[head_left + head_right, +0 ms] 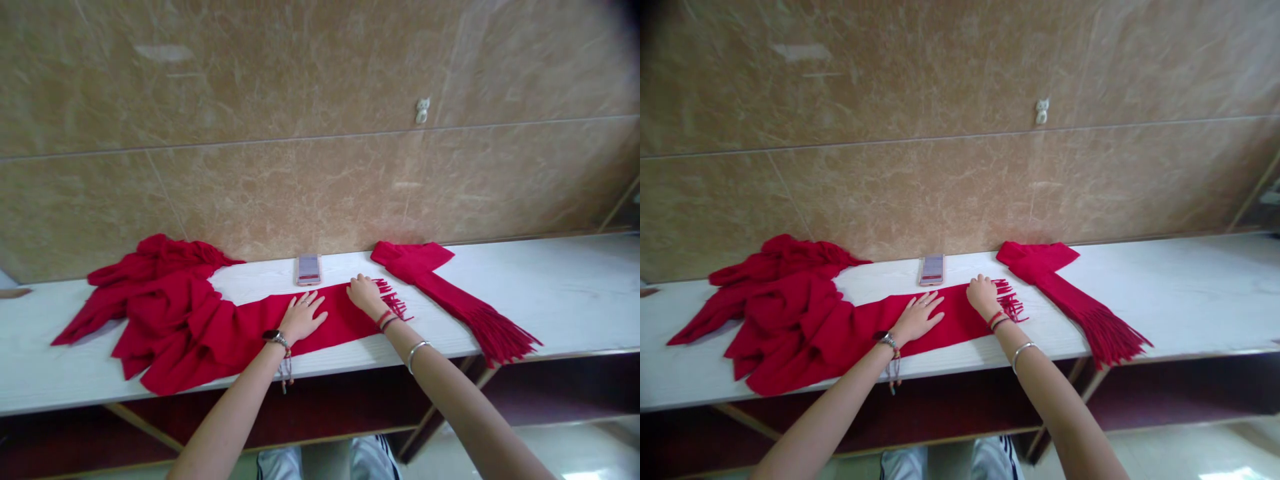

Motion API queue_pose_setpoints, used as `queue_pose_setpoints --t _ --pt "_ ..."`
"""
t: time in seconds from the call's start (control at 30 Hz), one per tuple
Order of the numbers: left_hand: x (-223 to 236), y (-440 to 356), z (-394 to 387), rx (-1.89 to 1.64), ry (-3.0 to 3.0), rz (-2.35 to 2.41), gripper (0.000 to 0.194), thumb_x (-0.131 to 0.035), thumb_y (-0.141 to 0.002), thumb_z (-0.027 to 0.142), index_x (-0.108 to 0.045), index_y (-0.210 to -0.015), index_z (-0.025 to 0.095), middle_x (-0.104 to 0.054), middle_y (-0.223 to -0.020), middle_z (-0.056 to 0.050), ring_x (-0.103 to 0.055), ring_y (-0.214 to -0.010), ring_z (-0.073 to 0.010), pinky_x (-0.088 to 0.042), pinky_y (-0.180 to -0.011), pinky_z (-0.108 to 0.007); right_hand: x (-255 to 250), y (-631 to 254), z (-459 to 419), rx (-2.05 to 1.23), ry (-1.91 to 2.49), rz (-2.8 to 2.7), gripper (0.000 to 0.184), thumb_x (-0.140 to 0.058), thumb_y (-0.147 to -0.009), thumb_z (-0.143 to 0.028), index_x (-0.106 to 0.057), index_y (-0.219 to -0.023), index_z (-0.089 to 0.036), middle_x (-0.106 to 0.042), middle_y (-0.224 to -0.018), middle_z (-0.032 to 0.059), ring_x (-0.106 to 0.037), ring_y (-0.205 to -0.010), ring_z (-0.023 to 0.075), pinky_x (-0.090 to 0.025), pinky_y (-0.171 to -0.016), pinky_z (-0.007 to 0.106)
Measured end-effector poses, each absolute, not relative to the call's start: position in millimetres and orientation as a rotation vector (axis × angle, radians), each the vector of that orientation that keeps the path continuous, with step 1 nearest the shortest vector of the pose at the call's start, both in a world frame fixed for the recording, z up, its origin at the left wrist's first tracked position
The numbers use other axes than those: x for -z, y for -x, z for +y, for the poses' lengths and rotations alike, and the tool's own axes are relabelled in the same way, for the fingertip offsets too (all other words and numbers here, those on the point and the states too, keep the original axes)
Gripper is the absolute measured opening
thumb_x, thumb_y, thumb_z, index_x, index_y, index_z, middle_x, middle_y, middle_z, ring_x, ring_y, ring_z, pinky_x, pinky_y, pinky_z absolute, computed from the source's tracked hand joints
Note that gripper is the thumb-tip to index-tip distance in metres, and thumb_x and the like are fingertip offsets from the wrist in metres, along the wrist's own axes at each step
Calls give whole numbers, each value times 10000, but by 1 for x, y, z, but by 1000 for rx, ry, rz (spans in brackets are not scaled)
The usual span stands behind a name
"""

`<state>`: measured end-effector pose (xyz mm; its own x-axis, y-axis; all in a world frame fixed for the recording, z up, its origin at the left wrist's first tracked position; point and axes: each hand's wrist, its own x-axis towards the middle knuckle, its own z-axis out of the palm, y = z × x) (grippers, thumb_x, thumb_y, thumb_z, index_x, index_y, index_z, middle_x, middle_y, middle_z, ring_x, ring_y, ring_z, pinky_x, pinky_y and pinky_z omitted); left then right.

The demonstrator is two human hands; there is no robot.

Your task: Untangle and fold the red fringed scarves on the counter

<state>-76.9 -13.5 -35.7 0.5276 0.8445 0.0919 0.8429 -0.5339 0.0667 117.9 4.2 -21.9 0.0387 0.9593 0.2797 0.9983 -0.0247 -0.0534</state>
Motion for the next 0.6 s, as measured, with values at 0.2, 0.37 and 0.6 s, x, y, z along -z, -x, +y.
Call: queue_pose_setpoints --t 0.2,0.37,0.6 --pt "36 78 -15 -202 -2731 1501 537 -254 -878 528 -342 -1336 261 -275 -1432 -20 -223 -1314 -222 -179 -1061 -446 40 -156 11 280 2295 -1721 316 -368 -852 -234 -609 -986 -80 -561 -1025 197 -522 -972 287 -413 -740 377" --pt "38 78 -13 -232 -2731 1492 532 -261 -879 523 -353 -1331 258 -286 -1427 -24 -230 -1312 -222 -174 -1062 -445 31 -158 8 377 2253 -1694 305 -356 -863 -230 -592 -1000 -95 -547 -1035 183 -497 -985 262 -387 -773 352" --pt "40 77 -11 -263 -2732 1490 531 -271 -878 521 -364 -1326 251 -298 -1422 -26 -226 -1313 -214 -176 -1064 -434 35 -127 16 239 1970 -2117 325 -372 -872 -333 -601 -1020 -156 -567 -1037 119 -498 -981 217 -386 -802 303"
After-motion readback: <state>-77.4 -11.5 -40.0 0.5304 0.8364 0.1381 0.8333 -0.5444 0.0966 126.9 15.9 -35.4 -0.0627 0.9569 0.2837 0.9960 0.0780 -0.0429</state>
